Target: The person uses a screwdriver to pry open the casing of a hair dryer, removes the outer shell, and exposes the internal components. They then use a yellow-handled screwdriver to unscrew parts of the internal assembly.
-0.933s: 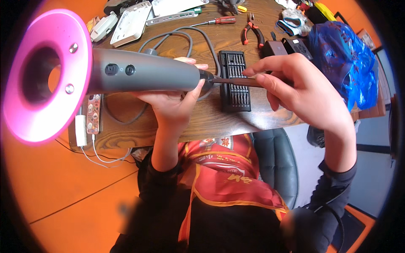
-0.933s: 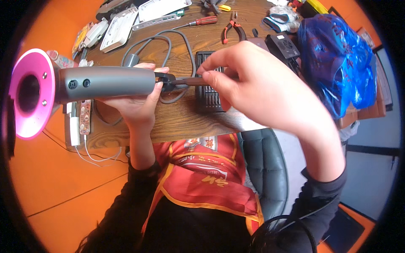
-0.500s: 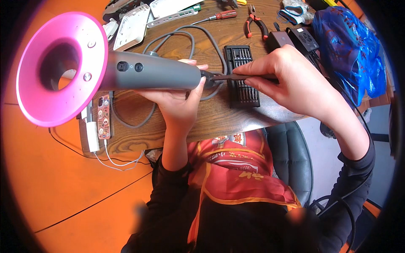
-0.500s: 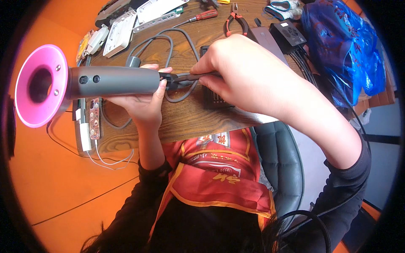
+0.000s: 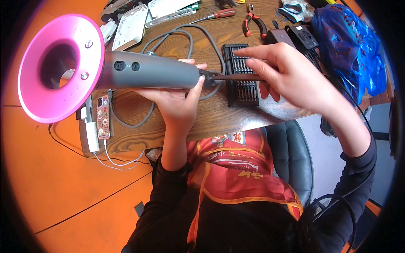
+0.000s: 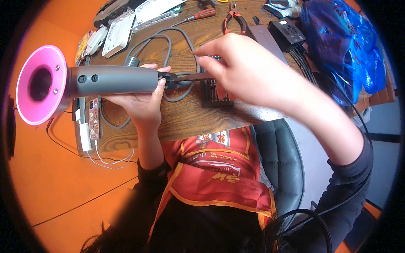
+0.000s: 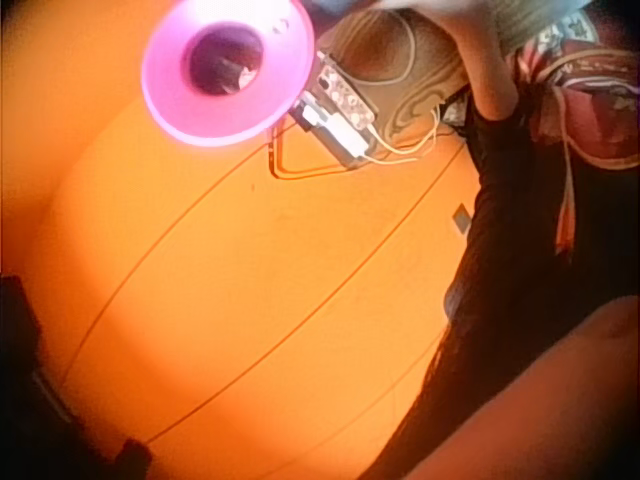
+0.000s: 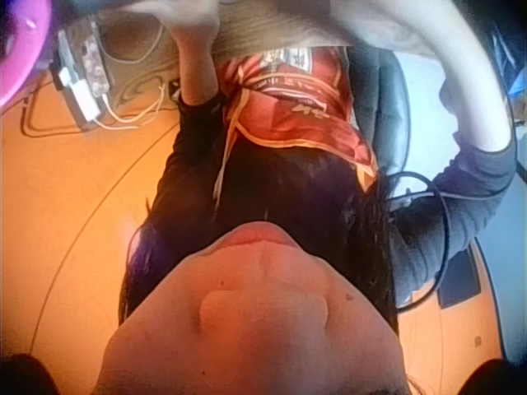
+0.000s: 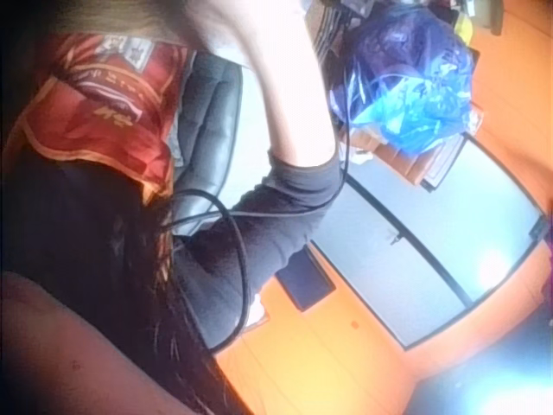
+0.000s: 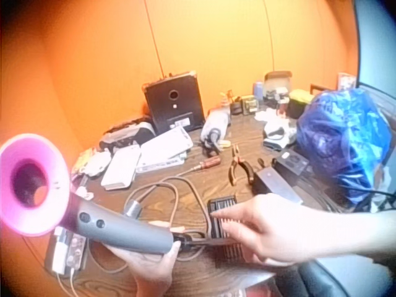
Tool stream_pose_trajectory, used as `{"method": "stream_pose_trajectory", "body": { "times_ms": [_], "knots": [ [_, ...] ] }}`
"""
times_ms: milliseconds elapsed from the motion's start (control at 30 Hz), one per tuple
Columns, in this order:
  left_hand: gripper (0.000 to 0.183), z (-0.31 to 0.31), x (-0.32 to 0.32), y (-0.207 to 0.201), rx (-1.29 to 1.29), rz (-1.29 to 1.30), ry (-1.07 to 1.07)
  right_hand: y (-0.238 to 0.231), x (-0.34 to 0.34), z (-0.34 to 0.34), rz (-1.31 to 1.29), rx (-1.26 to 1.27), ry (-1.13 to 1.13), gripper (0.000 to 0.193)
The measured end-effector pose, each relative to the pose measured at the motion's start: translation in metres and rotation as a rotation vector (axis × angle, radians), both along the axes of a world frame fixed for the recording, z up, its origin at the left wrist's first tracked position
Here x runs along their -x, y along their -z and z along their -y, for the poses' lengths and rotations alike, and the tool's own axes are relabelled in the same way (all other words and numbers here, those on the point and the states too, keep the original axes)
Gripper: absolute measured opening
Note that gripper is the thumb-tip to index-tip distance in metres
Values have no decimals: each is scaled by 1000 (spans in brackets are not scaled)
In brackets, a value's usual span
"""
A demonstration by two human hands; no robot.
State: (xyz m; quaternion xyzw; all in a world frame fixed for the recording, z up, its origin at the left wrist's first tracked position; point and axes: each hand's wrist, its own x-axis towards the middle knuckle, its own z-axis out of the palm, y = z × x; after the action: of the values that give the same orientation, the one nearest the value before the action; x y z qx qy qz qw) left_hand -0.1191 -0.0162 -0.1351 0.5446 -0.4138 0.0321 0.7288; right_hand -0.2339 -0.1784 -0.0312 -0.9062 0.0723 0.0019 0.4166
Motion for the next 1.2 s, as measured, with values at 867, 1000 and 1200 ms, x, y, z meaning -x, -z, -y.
{"method": "stream_pose_trajectory", "body": {
  "times_ms": [867, 1000, 1200],
  "knots": [
    [106, -1, 7, -2, -36, -30, -24, 2, -1, 0, 291, 606, -320, 13],
    [107, 1, 9, -1, -8, -39, -20, 2, 1, -5, 424, 769, -329, 14],
    [109, 1, 8, -3, -7, -16, -21, -2, 5, -11, 135, 872, -248, 9]
  ]
}}
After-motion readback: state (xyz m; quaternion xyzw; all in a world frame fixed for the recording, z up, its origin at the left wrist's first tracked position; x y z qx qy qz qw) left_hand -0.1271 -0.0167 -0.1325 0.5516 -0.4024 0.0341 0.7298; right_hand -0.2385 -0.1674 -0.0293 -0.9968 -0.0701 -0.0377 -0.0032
